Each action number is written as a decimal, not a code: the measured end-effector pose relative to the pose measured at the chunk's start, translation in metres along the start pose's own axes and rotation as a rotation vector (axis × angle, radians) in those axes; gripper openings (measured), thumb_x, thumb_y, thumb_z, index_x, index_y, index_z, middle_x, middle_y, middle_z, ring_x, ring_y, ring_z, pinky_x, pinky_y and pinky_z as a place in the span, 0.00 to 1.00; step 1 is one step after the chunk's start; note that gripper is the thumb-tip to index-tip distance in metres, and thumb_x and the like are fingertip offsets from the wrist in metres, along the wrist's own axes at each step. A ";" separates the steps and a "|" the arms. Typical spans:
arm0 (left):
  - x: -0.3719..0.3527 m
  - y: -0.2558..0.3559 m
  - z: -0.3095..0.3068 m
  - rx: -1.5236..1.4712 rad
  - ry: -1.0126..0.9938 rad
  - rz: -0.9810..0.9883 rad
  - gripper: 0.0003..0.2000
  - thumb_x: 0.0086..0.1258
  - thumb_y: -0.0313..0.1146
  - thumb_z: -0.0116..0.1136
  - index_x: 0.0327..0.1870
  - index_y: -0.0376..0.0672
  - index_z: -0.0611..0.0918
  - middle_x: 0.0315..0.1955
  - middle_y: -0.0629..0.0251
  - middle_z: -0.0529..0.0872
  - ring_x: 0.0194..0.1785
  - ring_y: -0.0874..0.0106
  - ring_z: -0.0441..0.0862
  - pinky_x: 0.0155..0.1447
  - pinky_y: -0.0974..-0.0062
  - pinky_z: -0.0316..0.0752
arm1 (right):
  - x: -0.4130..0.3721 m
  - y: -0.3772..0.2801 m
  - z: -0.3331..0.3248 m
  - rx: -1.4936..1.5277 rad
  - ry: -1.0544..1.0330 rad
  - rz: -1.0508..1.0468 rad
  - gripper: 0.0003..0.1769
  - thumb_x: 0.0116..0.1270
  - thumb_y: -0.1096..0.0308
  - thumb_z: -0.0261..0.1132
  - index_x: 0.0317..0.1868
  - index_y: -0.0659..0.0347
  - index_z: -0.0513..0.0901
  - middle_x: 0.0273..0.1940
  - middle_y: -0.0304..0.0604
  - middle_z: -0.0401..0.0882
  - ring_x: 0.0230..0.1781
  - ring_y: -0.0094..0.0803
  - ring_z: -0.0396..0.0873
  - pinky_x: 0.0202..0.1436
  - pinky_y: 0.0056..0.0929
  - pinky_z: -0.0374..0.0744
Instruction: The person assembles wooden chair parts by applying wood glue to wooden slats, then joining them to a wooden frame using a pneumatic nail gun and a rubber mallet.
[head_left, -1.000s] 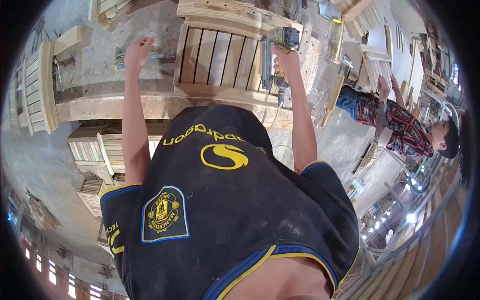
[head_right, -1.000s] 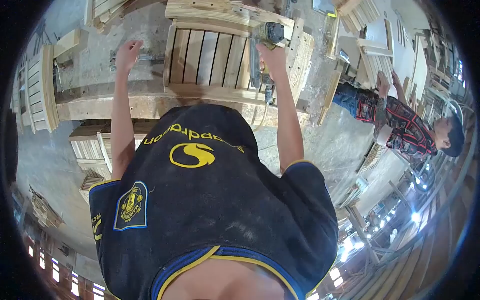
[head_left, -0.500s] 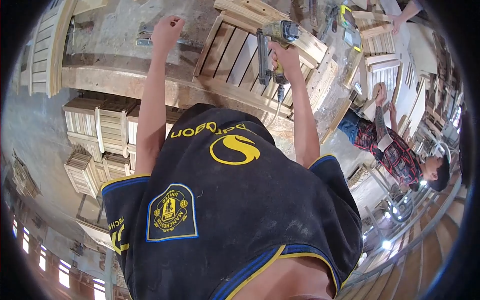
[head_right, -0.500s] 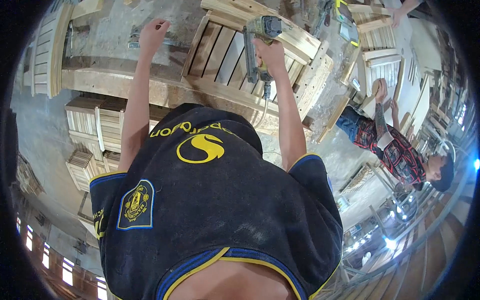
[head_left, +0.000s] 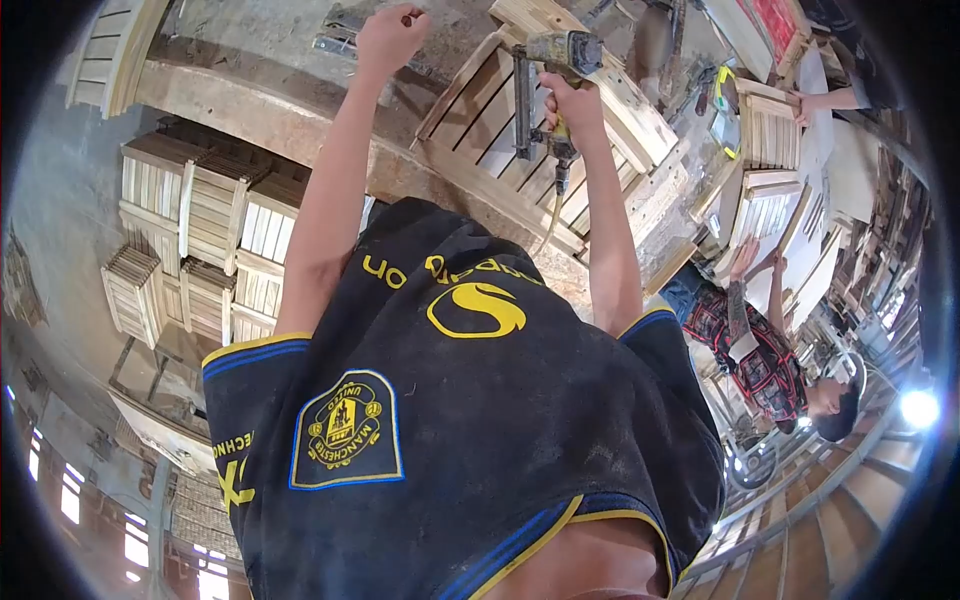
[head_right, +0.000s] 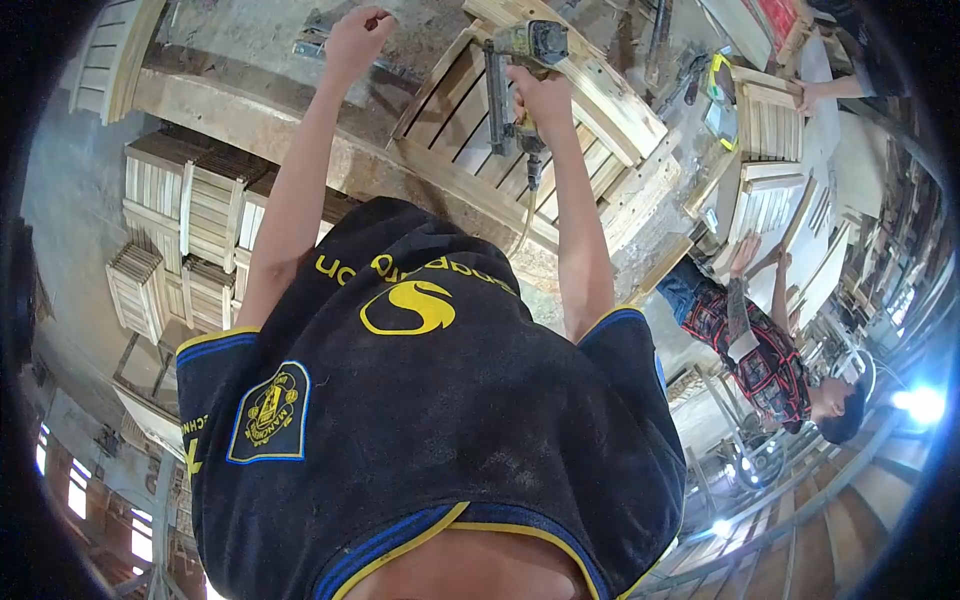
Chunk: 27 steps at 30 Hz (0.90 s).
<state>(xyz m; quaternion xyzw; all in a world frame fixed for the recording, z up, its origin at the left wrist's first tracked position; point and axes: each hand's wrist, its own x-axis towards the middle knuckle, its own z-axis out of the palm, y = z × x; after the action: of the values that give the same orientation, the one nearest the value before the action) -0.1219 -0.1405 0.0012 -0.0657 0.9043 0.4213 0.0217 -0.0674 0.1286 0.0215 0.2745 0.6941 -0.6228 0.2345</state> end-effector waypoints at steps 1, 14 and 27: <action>-0.002 0.012 -0.008 -0.044 -0.035 -0.063 0.12 0.62 0.38 0.53 0.31 0.38 0.83 0.27 0.54 0.83 0.32 0.58 0.81 0.38 0.63 0.74 | -0.002 -0.002 0.001 0.005 0.008 -0.028 0.12 0.56 0.65 0.68 0.26 0.65 0.77 0.14 0.39 0.71 0.08 0.26 0.67 0.13 0.28 0.69; 0.004 -0.018 0.014 0.007 0.068 0.019 0.12 0.58 0.41 0.55 0.32 0.41 0.83 0.27 0.53 0.83 0.34 0.54 0.81 0.38 0.61 0.75 | -0.109 0.063 0.017 -0.788 -0.240 -0.196 0.16 0.50 0.68 0.69 0.37 0.69 0.77 0.29 0.54 0.81 0.30 0.45 0.81 0.37 0.39 0.78; 0.001 -0.004 0.003 -0.001 0.019 -0.027 0.13 0.57 0.41 0.54 0.27 0.38 0.82 0.22 0.55 0.81 0.29 0.57 0.79 0.35 0.63 0.72 | -0.139 0.084 0.069 -1.092 -0.361 -0.312 0.30 0.47 0.73 0.65 0.53 0.64 0.67 0.40 0.58 0.79 0.40 0.54 0.78 0.41 0.47 0.77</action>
<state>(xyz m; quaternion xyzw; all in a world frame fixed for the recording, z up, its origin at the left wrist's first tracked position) -0.1229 -0.1403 -0.0040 -0.0818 0.9032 0.4210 0.0186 0.0913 0.0540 0.0444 -0.1011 0.8952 -0.2397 0.3619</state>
